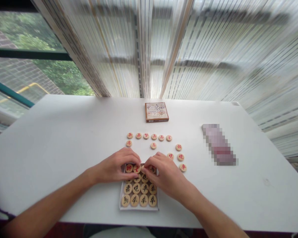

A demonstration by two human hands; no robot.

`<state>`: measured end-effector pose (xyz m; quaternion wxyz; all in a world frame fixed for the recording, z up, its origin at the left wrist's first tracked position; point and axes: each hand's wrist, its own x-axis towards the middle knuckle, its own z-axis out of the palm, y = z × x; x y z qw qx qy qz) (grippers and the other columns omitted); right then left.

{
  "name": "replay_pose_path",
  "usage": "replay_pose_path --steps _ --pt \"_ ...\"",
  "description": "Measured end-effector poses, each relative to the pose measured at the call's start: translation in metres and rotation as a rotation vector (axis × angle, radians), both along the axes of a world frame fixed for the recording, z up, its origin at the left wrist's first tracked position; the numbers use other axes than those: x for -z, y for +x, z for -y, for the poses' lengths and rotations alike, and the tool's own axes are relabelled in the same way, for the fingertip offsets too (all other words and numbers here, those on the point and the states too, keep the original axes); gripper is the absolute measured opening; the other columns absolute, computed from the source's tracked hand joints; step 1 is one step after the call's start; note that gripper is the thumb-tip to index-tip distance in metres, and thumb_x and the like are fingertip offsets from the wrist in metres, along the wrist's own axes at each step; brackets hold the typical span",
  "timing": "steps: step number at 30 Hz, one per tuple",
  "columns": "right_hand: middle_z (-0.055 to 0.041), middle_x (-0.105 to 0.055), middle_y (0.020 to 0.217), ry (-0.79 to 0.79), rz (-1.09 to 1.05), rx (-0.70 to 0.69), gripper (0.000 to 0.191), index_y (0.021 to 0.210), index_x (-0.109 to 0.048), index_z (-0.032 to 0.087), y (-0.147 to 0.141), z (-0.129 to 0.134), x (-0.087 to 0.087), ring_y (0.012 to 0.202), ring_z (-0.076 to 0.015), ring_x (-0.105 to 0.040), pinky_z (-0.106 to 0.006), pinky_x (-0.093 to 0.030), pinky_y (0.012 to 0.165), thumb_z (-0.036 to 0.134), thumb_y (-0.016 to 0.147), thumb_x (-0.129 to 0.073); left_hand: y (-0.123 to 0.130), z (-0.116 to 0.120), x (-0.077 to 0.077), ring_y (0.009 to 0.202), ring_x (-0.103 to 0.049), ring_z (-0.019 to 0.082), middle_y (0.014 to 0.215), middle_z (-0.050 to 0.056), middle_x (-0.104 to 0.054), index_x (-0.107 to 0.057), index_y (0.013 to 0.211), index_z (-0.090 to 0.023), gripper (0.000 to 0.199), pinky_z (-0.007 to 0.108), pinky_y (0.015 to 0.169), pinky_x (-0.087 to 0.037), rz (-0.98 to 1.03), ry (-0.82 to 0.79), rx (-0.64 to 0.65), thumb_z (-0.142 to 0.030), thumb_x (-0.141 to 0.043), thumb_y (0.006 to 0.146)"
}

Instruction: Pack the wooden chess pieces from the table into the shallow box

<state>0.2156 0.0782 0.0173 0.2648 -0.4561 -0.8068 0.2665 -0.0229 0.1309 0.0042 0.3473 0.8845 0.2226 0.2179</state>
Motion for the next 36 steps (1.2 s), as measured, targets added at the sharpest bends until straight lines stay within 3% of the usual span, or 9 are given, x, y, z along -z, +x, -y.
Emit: replay_pose_path --steps 13,30,36 --pt "-0.0027 -0.066 0.08 0.104 0.029 -0.023 0.008 0.086 -0.064 0.021 -0.001 -0.001 0.007 0.079 -0.0189 -0.057 -0.031 -0.045 0.069 0.02 0.094 -0.066 0.001 0.0 0.0 0.1 -0.063 0.02 0.106 0.006 -0.071 -0.068 0.105 -0.02 0.024 0.035 0.096 -0.045 -0.011 0.001 -0.008 -0.033 -0.075 0.086" --pt "-0.0019 -0.064 0.078 0.112 0.026 -0.024 0.007 0.088 -0.064 0.02 0.004 -0.004 -0.001 0.078 -0.0178 -0.055 -0.03 -0.044 0.07 0.017 0.095 -0.062 0.0 0.001 -0.001 0.101 -0.062 0.02 0.108 0.006 -0.07 -0.066 0.107 -0.02 0.027 0.036 0.096 -0.045 -0.022 0.012 0.002 -0.037 -0.074 0.088" --pt "-0.0025 -0.064 0.079 0.238 -0.016 0.095 0.007 0.091 -0.065 0.019 0.018 -0.011 -0.006 0.075 -0.0165 -0.058 -0.03 -0.046 0.07 0.018 0.096 -0.06 -0.001 0.0 -0.002 0.102 -0.063 0.02 0.108 0.006 -0.071 -0.065 0.109 -0.02 0.021 0.035 0.097 -0.046 0.018 0.007 -0.035 -0.031 -0.069 0.092"
